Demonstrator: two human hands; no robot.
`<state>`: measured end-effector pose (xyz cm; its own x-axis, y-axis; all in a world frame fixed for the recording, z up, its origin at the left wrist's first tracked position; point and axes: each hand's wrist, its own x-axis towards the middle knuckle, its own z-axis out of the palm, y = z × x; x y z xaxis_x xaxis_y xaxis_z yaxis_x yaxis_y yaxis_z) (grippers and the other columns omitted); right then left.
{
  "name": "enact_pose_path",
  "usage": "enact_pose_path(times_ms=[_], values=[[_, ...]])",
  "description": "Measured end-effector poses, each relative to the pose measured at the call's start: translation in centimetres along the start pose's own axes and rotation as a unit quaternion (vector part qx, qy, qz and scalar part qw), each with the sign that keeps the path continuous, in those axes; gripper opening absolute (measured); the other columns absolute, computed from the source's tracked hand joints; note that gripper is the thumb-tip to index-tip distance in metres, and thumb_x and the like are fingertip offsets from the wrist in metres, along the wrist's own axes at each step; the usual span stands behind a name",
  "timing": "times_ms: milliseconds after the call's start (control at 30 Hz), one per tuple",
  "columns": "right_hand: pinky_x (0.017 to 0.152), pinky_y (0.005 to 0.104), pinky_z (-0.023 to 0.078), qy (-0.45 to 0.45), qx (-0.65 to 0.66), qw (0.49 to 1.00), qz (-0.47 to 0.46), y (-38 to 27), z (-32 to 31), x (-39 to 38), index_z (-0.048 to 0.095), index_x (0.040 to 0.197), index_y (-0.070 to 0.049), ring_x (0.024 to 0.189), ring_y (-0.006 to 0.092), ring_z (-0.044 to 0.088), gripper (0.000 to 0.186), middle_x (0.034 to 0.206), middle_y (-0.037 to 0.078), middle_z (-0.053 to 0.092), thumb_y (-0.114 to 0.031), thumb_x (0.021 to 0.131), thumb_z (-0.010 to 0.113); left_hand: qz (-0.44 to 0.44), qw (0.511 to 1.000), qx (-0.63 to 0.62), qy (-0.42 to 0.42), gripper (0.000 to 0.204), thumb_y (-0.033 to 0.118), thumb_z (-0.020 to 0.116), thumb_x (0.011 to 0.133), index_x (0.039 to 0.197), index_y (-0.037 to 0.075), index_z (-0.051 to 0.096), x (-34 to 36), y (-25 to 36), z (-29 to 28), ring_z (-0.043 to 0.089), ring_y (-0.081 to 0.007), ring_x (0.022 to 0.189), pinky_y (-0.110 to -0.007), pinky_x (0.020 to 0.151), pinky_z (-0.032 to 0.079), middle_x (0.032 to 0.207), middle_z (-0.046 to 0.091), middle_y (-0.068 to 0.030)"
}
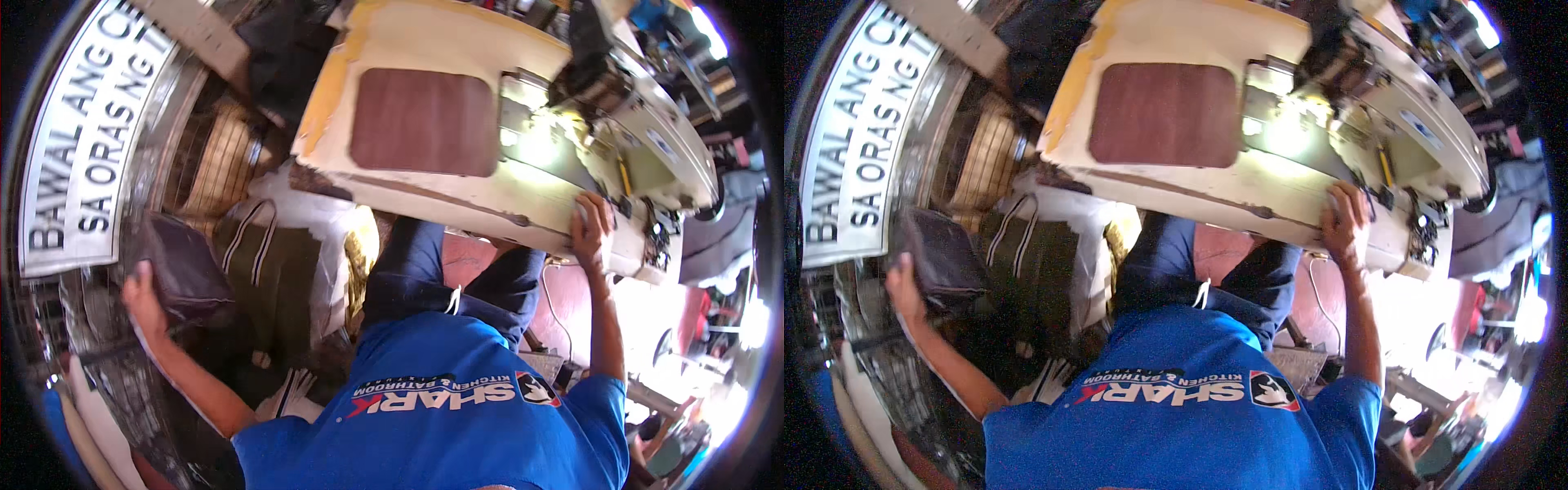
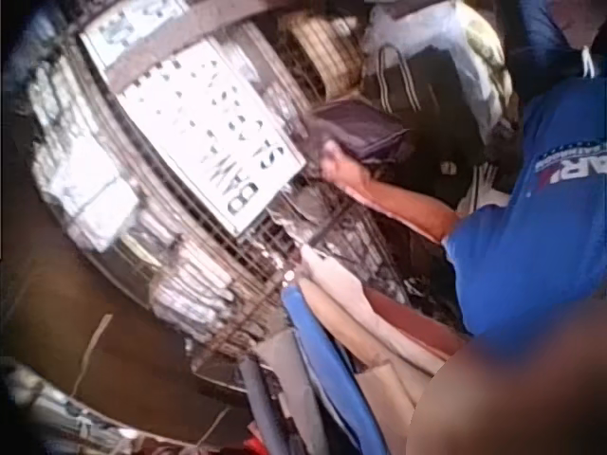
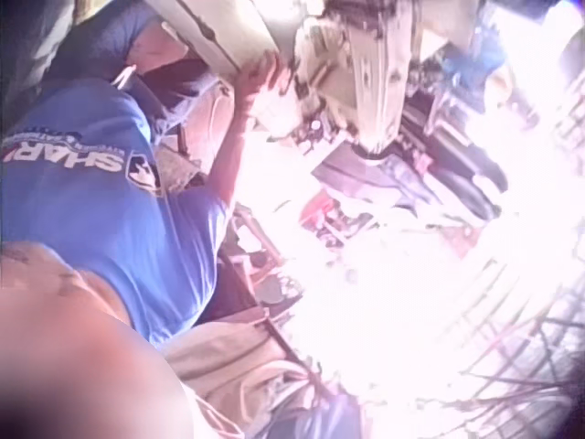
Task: The recorder is using a heavy-duty industrial sewing machine to sew parts of a leather bag or pouch.
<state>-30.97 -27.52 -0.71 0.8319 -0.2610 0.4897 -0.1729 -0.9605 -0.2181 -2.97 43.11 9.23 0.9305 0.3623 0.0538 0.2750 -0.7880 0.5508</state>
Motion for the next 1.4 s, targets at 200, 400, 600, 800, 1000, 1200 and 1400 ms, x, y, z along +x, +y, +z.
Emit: enact_pose_path(times_ms=[200,400,600,800,1000,1200,1400], values=[[0.089,0.0410,0.052,-0.033,0.268,0.962,0.051,-10.3,1.1,3.1,0.062,0.114,0.001,0.107,0.0339,0.063,0.027,0.114,0.019,0.063,-0.005,0.088,0.068,0.145,0.814,-0.555,0.091,0.049,0.028,0.049,0.102,0.138,-0.006,0.048,-3.9,20.0,0.1,0.047,-0.0342,0.131,-0.047,0.111,0.037,0.142,0.049,-0.0189],[0.097,0.0370,0.048,-0.097,0.849,0.441,0.273,-17.4,6.0,11.6,0.053,0.135,-0.003,0.107,0.0235,0.063,0.058,0.127,0.013,0.063,-0.050,0.106,0.033,0.041,0.642,-0.757,-0.112,0.046,0.026,0.042,0.105,0.141,-0.003,0.048,-5.9,30.8,13.4,0.040,-0.0331,0.139,-0.051,0.120,0.025,0.148,0.047,-0.0194],[0.102,0.0399,0.046,-0.009,0.862,0.280,0.422,-14.8,9.6,12.4,0.050,0.136,0.000,0.111,0.0230,0.062,0.057,0.129,0.012,0.063,-0.047,0.107,0.035,-0.190,0.637,-0.626,-0.408,0.037,0.017,0.048,0.102,0.134,0.000,0.055,-6.3,26.7,28.3,0.051,-0.0311,0.130,-0.050,0.114,0.038,0.143,0.053,-0.0166],[0.076,0.0284,0.047,-0.021,0.752,0.470,0.462,-14.5,10.0,11.0,0.059,0.110,0.004,0.085,0.0116,0.053,0.050,0.095,0.008,0.063,-0.045,0.100,0.057,0.034,0.829,-0.361,-0.426,0.033,0.015,0.051,0.102,0.131,-0.001,0.053,-2.8,24.8,24.1,0.057,-0.0252,0.122,-0.039,0.104,0.047,0.132,0.059,-0.0156],[0.073,0.0327,0.047,0.025,0.708,0.565,0.422,-15.1,10.9,11.2,0.054,0.116,0.006,0.081,0.0163,0.053,0.055,0.087,0.010,0.061,-0.045,0.097,0.062,0.534,0.789,-0.188,-0.239,0.031,0.013,0.057,0.100,0.129,0.000,0.058,-7.3,40.5,21.5,0.062,-0.0225,0.111,-0.033,0.095,0.049,0.121,0.065,-0.0143],[0.070,0.0308,0.045,0.031,0.655,0.659,0.369,-15.0,10.0,10.6,0.047,0.135,0.001,0.078,0.0141,0.051,0.060,0.086,0.006,0.057,-0.041,0.096,0.065,0.667,0.370,0.248,-0.597,0.032,0.026,0.057,0.096,0.116,0.002,0.068,-15.1,55.0,31.8,0.065,-0.0182,0.101,-0.031,0.089,0.048,0.110,0.072,-0.0095],[0.079,0.0258,0.051,0.099,0.734,0.579,0.342,-15.6,9.4,10.7,0.039,0.141,0.000,0.087,0.0105,0.060,0.057,0.098,0.006,0.061,-0.023,0.098,0.066,0.568,0.319,0.411,-0.637,0.031,0.033,0.066,0.083,0.103,0.012,0.076,-15.1,55.9,34.7,0.065,-0.0171,0.085,-0.033,0.079,0.047,0.096,0.075,-0.0043]])
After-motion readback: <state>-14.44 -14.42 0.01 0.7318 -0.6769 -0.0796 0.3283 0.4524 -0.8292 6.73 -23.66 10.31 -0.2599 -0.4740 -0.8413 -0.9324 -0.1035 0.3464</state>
